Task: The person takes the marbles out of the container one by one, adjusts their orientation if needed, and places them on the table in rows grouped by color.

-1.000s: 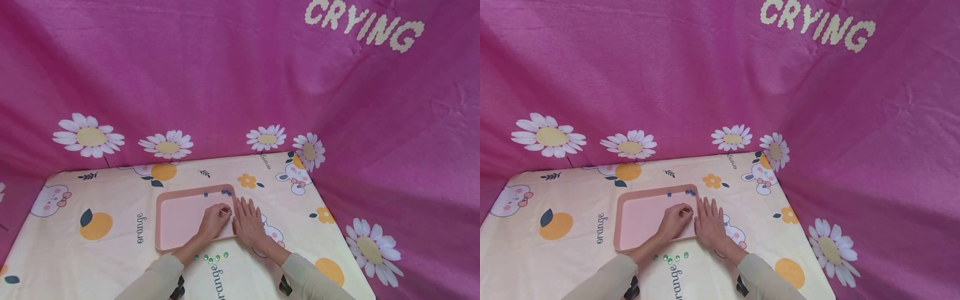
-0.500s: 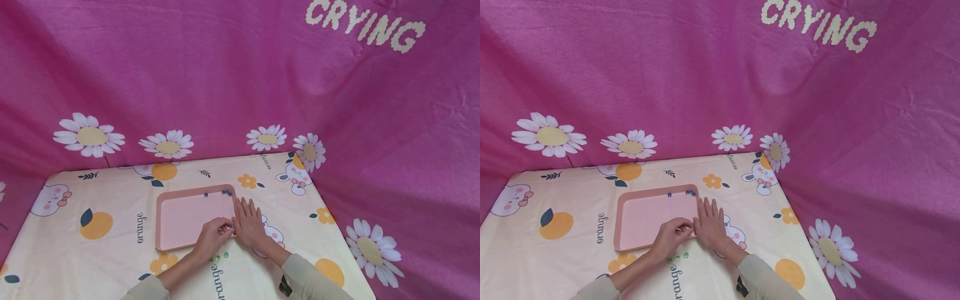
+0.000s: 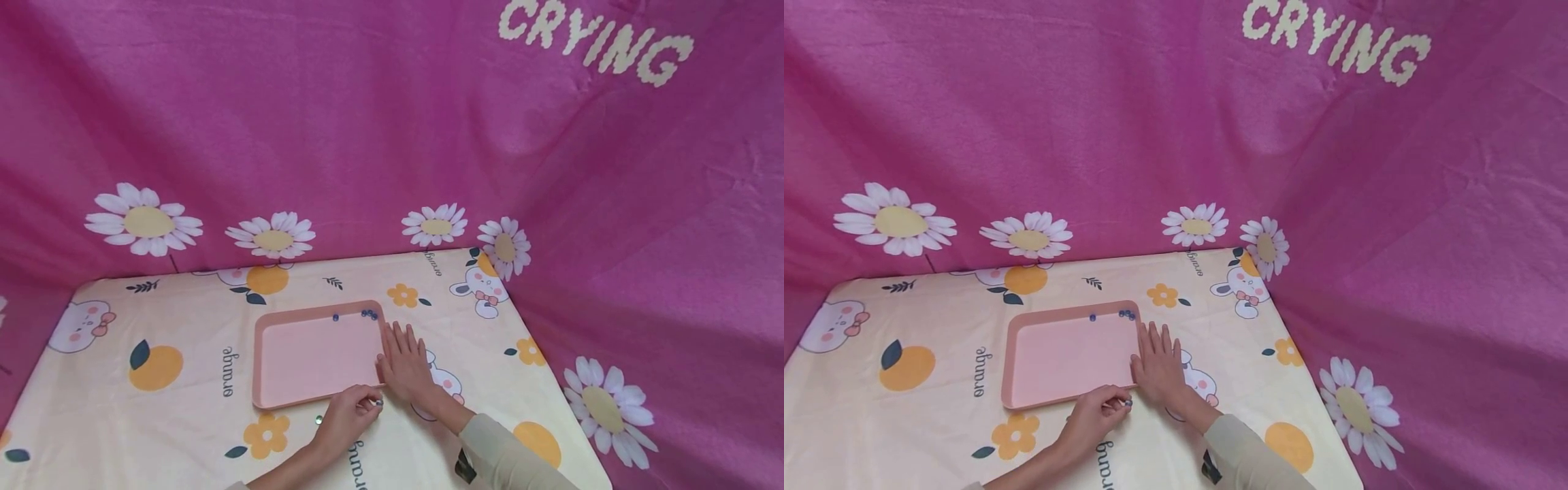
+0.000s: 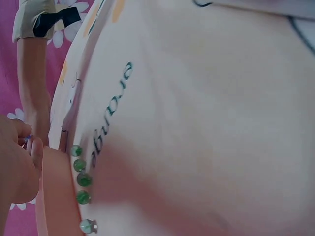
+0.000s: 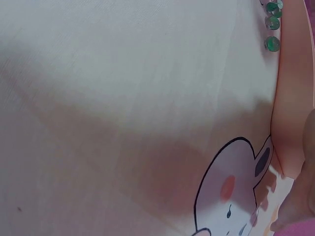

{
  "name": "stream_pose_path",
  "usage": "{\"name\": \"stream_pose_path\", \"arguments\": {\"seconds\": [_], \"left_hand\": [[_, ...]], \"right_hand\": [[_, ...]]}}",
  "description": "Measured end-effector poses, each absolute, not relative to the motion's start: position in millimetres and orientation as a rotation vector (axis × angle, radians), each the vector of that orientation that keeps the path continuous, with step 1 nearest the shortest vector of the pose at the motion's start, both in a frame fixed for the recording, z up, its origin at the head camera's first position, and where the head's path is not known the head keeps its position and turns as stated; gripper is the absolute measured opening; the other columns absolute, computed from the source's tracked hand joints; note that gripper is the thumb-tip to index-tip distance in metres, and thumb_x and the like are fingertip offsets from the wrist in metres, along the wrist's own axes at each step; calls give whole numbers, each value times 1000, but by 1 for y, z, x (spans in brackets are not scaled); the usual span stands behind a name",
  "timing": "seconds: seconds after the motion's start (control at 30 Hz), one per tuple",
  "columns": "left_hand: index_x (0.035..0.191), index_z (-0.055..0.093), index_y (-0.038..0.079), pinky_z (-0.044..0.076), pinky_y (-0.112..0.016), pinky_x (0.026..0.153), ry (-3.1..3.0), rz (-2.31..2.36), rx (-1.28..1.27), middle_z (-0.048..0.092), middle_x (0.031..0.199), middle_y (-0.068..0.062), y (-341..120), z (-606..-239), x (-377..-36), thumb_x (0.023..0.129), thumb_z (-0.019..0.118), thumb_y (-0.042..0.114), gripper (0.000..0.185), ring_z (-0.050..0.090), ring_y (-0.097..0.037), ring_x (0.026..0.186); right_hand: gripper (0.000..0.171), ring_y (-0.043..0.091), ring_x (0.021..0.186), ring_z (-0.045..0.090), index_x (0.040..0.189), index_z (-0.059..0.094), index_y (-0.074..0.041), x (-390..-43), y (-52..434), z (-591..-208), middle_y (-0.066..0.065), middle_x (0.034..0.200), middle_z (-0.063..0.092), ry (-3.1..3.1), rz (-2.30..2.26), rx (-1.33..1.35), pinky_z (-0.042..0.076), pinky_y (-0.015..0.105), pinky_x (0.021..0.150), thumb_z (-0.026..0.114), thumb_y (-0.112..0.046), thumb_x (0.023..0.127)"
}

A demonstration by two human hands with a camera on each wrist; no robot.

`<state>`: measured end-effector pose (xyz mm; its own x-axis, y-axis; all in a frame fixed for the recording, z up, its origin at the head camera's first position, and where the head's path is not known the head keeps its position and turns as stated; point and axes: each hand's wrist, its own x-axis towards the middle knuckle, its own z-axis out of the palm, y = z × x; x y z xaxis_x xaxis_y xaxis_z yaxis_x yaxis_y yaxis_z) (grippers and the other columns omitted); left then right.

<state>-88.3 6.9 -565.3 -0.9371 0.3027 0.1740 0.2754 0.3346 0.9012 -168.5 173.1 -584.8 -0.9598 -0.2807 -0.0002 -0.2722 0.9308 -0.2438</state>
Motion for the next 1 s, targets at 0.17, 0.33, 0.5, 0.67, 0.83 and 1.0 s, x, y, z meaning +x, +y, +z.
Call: {"name": "stream_pose_path", "arguments": {"seconds": [0.17,0.33,0.5,0.67,0.83,1.0], "left_hand": [[92,71,4,55,-20,62,2514,1695,571,67,84,4,6,-572,-79,85,75,-2,10,62,-2,72],[91,71,6,54,-21,64,2543,1629,602,65,84,6,5,-580,-72,85,75,-1,10,61,-1,73],[90,71,8,54,-21,65,2575,1574,620,65,85,6,6,-584,-67,83,76,-2,13,61,0,73],[91,71,10,52,-20,64,2585,1493,578,62,83,11,7,-587,-66,85,76,1,12,58,1,72],[91,71,11,50,-20,62,2553,1461,571,60,80,13,7,-593,-63,85,74,1,12,55,2,71],[88,71,13,49,-18,61,2586,1421,611,58,79,13,8,-598,-60,83,75,-1,16,52,3,70]], "right_hand": [[64,42,148,12,159,20,-10,-168,174,-585,16,163,20,3060,-391,-441,16,64,114,36,-38,105],[64,44,147,15,159,22,-8,-168,175,-587,18,162,22,3073,-410,-465,18,65,112,37,-37,104],[64,44,147,14,159,22,-8,-168,174,-587,18,162,22,3071,-425,-457,18,66,112,38,-37,104],[63,43,148,13,159,20,-9,-169,173,-588,18,162,21,3061,-422,-455,17,65,113,38,-36,104],[64,43,148,12,160,19,-10,-168,173,-587,17,163,20,3052,-414,-446,16,65,113,38,-36,105],[63,43,148,13,159,20,-9,-167,173,-585,18,162,21,3059,-408,-447,17,65,113,37,-36,105]]}}
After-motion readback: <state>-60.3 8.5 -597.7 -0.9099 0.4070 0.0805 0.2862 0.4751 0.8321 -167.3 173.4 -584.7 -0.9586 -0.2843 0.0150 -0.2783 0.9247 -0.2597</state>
